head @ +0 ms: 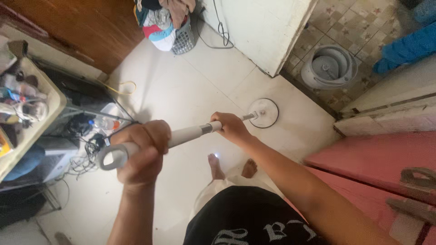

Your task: The person cleans a mop by pumping the handle up and down against the mop head on the floor.

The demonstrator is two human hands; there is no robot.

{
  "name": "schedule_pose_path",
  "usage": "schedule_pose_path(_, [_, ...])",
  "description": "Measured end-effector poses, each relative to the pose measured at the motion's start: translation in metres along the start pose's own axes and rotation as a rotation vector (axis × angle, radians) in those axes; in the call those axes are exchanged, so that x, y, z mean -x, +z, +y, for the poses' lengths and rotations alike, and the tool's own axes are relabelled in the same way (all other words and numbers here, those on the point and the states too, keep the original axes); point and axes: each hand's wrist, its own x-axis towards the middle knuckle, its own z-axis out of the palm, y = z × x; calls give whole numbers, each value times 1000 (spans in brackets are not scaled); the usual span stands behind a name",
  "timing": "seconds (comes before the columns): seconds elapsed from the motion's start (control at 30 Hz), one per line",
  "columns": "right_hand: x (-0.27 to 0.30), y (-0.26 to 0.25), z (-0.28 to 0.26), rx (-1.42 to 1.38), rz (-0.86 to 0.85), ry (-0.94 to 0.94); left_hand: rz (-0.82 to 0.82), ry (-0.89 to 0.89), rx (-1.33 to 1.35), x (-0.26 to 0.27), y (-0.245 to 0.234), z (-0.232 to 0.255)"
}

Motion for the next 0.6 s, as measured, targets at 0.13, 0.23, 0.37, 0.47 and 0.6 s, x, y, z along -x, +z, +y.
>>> schedule_pose_path(0.13, [14, 20, 28, 113, 288, -122, -110, -172, -184, -3, 11, 13])
schedule_pose_path(0.23, [18, 20, 60, 158, 257, -141, 167, -136, -103, 10, 34, -14])
schedule_pose_path(0.37, [29, 7, 89, 193, 141, -429, 193, 8, -61, 40, 37, -44])
schedule_pose_path(0.47, [29, 9, 104, 280, 51, -301, 182, -16, -50, 61, 19, -62])
schedule_pose_path(0.6, [25, 14, 127, 365, -28, -98, 215, -33, -13, 78, -5, -106])
